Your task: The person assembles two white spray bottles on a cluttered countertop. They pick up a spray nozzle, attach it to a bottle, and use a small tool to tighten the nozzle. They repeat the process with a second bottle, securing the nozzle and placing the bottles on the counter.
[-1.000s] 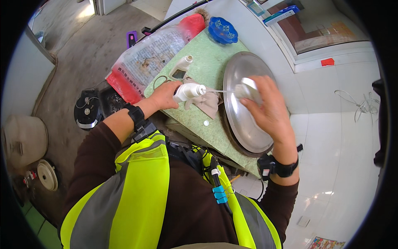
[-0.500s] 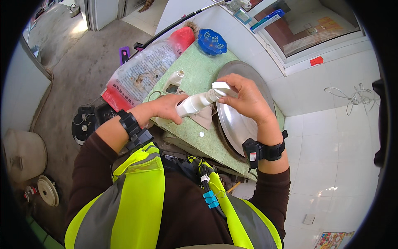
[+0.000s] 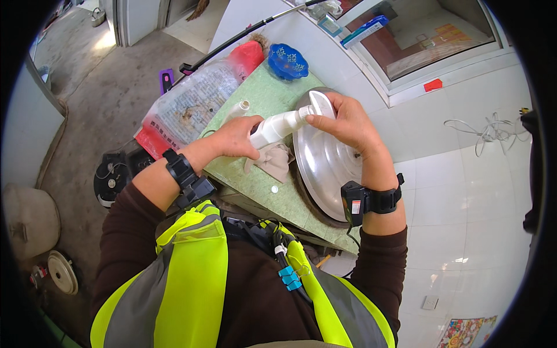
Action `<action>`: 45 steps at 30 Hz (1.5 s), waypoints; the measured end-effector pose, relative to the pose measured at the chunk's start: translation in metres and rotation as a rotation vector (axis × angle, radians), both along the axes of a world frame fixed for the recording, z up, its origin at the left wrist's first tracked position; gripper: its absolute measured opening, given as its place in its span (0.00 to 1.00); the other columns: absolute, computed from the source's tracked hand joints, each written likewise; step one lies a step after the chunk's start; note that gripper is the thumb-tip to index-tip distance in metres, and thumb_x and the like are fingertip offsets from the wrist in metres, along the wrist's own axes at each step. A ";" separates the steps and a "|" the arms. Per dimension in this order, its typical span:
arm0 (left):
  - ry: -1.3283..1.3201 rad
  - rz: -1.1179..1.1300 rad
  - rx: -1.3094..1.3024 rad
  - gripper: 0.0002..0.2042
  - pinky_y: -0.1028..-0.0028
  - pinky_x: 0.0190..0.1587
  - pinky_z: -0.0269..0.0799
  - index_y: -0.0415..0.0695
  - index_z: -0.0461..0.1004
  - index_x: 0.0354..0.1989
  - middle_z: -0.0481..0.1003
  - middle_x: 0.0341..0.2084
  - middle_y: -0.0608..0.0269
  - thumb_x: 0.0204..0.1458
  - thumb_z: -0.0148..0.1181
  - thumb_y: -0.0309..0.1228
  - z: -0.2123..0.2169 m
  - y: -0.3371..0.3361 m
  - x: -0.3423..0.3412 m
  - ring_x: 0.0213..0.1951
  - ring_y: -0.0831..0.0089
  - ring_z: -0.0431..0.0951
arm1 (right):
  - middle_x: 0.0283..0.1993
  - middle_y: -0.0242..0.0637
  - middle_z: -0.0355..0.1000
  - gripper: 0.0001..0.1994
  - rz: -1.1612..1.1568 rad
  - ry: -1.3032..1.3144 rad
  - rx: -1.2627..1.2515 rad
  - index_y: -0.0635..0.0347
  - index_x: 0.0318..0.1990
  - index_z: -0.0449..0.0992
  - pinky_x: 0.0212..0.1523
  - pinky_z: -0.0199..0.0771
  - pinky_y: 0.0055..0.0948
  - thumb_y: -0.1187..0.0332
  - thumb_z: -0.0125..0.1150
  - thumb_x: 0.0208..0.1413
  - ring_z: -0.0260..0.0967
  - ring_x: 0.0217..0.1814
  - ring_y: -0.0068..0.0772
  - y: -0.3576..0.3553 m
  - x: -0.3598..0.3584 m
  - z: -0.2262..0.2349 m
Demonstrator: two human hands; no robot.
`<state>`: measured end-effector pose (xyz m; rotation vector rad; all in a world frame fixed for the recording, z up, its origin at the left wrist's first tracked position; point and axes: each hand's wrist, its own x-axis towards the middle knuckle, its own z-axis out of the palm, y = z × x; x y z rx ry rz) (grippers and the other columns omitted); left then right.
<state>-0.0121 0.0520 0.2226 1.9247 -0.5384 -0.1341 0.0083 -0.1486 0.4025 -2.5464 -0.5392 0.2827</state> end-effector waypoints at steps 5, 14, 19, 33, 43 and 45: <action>-0.009 -0.004 0.017 0.31 0.65 0.42 0.70 0.39 0.70 0.43 0.75 0.34 0.49 0.24 0.68 0.37 -0.001 0.000 0.003 0.38 0.55 0.76 | 0.40 0.45 0.72 0.28 -0.048 -0.016 0.160 0.66 0.49 0.73 0.38 0.70 0.28 0.49 0.61 0.51 0.71 0.37 0.32 -0.004 -0.002 0.006; 0.021 -0.051 0.003 0.31 0.65 0.42 0.70 0.40 0.69 0.44 0.76 0.34 0.51 0.24 0.68 0.35 0.000 0.002 0.003 0.38 0.55 0.76 | 0.56 0.37 0.67 0.26 0.317 -0.089 0.094 0.49 0.52 0.75 0.43 0.70 0.25 0.86 0.50 0.45 0.69 0.46 0.32 -0.018 -0.022 0.033; 0.032 -0.132 0.019 0.31 0.66 0.43 0.70 0.40 0.69 0.44 0.76 0.35 0.51 0.25 0.68 0.34 -0.001 0.001 0.005 0.38 0.56 0.76 | 0.51 0.36 0.70 0.25 0.348 -0.152 0.004 0.51 0.47 0.78 0.43 0.70 0.25 0.89 0.52 0.43 0.70 0.45 0.32 -0.015 -0.022 0.028; 0.038 -0.170 -0.036 0.33 0.67 0.44 0.70 0.39 0.68 0.47 0.76 0.36 0.50 0.25 0.67 0.35 0.008 0.000 0.000 0.39 0.57 0.76 | 0.30 0.28 0.72 0.14 0.206 -0.080 0.096 0.61 0.42 0.77 0.31 0.65 0.20 0.65 0.66 0.50 0.64 0.30 0.18 -0.006 -0.010 0.025; 0.016 -0.115 -0.098 0.34 0.68 0.46 0.70 0.39 0.68 0.48 0.76 0.37 0.49 0.25 0.68 0.36 0.022 -0.002 -0.007 0.41 0.57 0.76 | 0.34 0.29 0.71 0.19 0.037 0.012 0.377 0.65 0.45 0.74 0.38 0.68 0.20 0.60 0.65 0.52 0.66 0.35 0.18 0.002 -0.032 0.015; 0.035 -0.095 -0.112 0.34 0.68 0.46 0.70 0.39 0.68 0.48 0.76 0.38 0.49 0.25 0.68 0.36 0.026 -0.003 -0.007 0.41 0.58 0.76 | 0.44 0.33 0.71 0.24 0.005 0.143 0.527 0.66 0.51 0.69 0.48 0.68 0.23 0.62 0.68 0.50 0.68 0.45 0.22 -0.001 -0.034 0.014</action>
